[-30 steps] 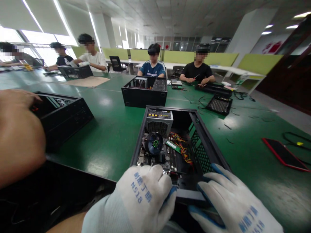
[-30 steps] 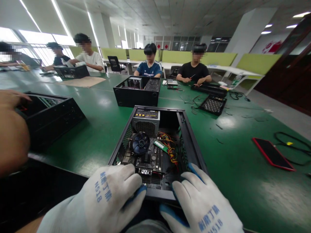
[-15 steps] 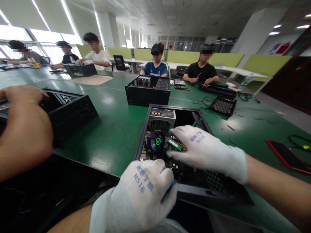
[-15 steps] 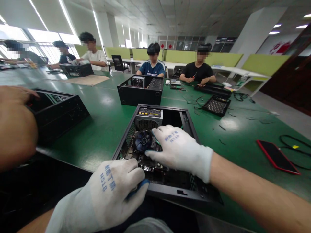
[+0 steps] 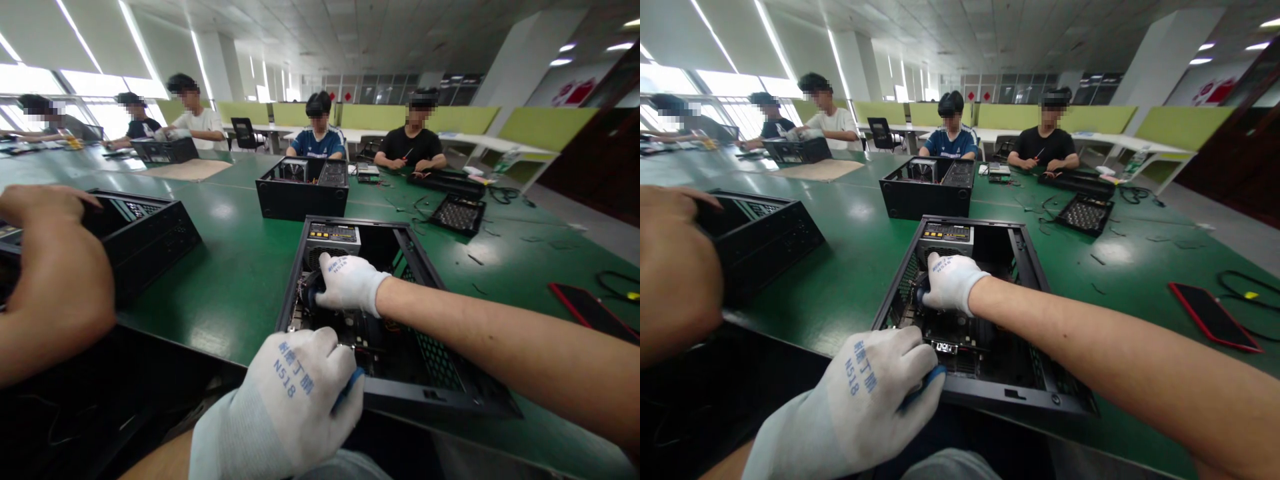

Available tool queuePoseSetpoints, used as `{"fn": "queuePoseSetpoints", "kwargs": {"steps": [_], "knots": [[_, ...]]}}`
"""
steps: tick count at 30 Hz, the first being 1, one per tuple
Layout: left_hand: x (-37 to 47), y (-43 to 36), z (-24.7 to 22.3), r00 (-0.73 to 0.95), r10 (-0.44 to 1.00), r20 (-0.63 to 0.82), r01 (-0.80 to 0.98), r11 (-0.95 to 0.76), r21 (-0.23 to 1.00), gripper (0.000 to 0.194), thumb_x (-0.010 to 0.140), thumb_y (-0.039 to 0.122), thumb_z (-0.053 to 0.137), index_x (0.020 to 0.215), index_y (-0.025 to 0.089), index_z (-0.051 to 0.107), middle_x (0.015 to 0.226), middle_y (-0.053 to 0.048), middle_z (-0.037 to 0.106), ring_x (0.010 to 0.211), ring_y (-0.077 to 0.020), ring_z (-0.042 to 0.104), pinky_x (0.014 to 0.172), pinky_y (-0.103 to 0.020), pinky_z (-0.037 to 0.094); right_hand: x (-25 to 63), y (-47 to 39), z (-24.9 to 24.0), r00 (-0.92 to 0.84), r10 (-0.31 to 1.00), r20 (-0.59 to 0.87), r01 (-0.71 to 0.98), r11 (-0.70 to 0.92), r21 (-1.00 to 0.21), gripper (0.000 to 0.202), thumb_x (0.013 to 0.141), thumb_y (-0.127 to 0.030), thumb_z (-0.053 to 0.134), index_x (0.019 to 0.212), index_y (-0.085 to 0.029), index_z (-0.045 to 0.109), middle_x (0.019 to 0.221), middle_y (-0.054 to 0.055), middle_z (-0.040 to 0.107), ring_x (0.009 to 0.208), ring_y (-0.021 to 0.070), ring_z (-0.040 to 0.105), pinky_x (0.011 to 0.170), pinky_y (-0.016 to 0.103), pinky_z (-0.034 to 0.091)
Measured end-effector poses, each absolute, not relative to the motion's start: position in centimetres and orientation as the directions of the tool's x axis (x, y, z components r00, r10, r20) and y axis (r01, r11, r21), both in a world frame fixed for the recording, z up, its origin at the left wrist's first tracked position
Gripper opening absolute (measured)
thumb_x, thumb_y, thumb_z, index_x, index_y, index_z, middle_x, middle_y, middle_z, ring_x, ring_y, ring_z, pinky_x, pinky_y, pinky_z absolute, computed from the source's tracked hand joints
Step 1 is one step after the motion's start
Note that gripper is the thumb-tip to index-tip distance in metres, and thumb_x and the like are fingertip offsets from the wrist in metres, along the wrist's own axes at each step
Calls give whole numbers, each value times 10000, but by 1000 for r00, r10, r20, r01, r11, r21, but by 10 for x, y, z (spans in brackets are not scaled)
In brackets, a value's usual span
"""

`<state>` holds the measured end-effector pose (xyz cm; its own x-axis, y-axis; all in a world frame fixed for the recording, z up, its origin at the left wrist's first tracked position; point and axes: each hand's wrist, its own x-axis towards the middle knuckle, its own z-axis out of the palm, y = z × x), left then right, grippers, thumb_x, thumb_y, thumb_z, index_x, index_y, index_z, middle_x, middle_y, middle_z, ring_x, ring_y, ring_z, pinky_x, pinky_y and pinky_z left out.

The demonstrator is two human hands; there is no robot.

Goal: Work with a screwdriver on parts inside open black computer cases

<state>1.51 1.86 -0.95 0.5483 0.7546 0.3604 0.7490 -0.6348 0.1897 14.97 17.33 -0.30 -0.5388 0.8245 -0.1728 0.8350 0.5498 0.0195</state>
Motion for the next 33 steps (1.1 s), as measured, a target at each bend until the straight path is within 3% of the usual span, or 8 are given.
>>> {"fn": "queuePoseSetpoints", "kwargs": {"steps": [7,11,19,29,33], "knots": [[15,17,-12,545,765,343,761,-624,181,189,962,315,544,787,246,536,763,-19,591,623,-204,577,543,-351,382,153,172,-12,-591,787,-176,799,601,7,870,703,-773,621,1301,-143,557,1161,195,725,1023,380,731,814,431,578],[16,17,-11,536,762,363,760,-623,185,190,961,310,546,785,240,546,754,-18,596,616,-196,576,541,-348,375,145,171,-13,-562,816,-133,823,568,6,749,735,-693,613,1248,-149,573,1102,176,735,970,352,744,793,411,578],[16,18,-10,530,755,386,753,-628,195,194,954,301,548,770,242,534,738,-11,591,599,-192,572,531,-340,359,146,172,-4,-564,817,-121,820,571,29,784,723,-710,600,1275,-155,576,1144,187,720,1010,364,725,812,427,570],[16,17,-12,531,756,382,756,-627,189,188,956,302,542,777,246,531,752,-8,586,592,-183,563,518,-341,345,154,181,0,-497,831,-250,867,483,-121,861,830,-757,439,1358,-84,543,1182,231,735,1085,377,719,835,409,547],[16,18,-12,537,752,381,751,-633,189,177,947,293,546,778,242,532,741,-5,579,595,-183,570,516,-344,352,168,182,7,-477,845,-242,876,480,-51,882,771,-751,539,1354,-90,543,1176,218,739,1083,376,717,838,401,540]]}}
